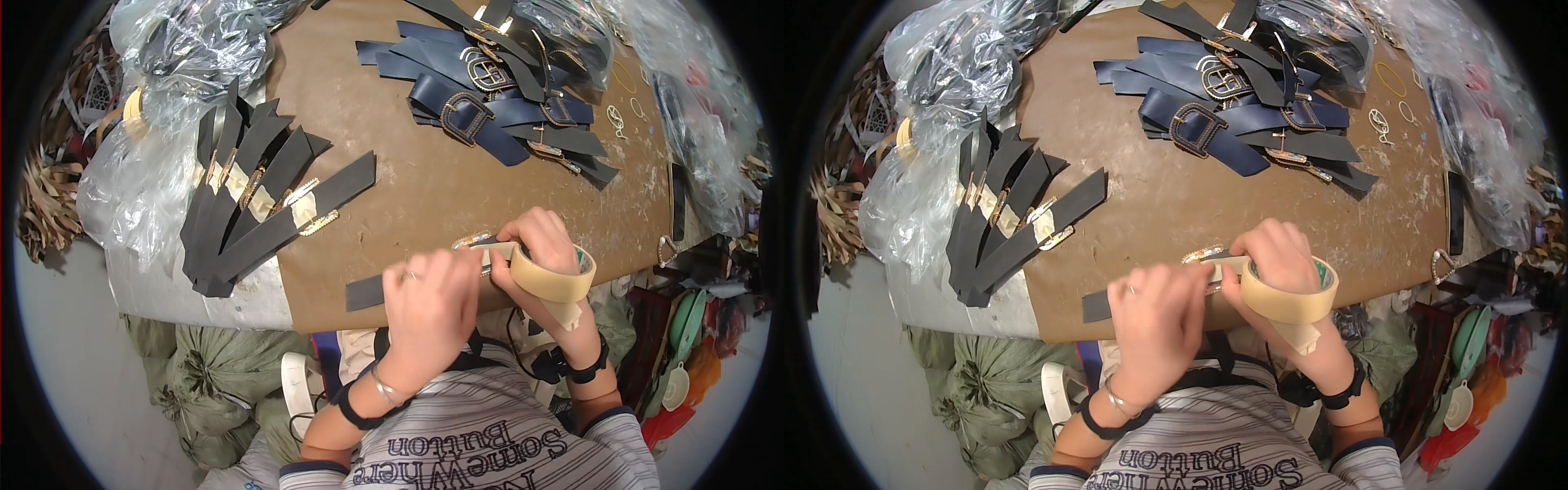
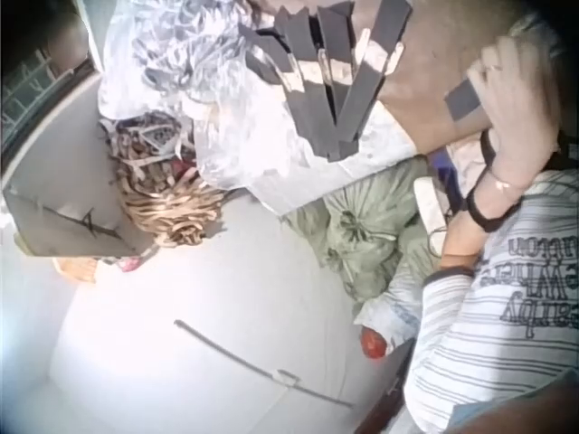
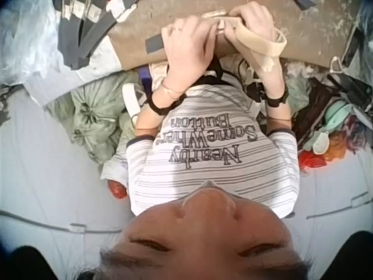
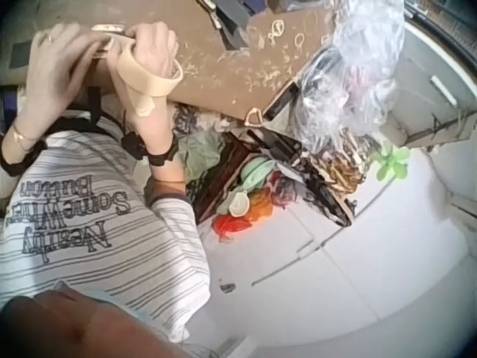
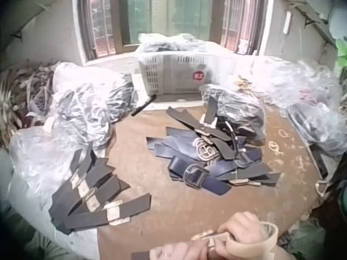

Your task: Taping buckles onto leather straps for shoe assembly.

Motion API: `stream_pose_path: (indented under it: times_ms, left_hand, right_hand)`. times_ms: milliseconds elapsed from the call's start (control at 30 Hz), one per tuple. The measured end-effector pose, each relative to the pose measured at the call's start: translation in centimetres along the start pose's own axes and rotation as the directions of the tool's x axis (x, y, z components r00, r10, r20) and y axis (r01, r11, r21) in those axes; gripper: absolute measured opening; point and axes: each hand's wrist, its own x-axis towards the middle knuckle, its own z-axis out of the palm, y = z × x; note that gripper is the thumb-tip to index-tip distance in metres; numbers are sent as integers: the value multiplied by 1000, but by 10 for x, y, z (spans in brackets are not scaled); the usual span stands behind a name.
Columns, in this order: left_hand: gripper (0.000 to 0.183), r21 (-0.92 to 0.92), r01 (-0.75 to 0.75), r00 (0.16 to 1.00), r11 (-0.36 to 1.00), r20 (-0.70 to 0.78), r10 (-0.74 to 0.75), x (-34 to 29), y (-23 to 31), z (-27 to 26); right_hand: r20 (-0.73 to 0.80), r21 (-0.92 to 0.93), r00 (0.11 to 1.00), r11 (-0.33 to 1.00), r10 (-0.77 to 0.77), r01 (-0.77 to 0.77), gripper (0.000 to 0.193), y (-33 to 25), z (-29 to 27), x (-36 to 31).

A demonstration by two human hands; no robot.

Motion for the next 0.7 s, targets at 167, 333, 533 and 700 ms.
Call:
stream_pose_path:
  times_ms: [167, 333, 533, 700]
  left_hand:
    - [19, -188, 300, 949, 935, -38, -312, 25, 5, 14]
    - [19, -134, 251, 962, 959, -76, -263, 28, 6, 17]
    - [29, -83, 230, 963, 970, -124, -239, 24, 12, 10]
    - [39, -238, 298, 948, 924, 187, -258, 23, -4, -28]
  right_hand:
    - [-109, -79, 986, 990, -128, 119, 17, 13, 15, -4]
    - [-136, -36, 942, 952, -306, 304, 20, 21, 19, -16]
    - [-293, 302, 953, 953, 72, 21, 15, 18, -30, -49]
    - [-186, 836, 846, 533, 499, -131, 12, 42, -32, -55]
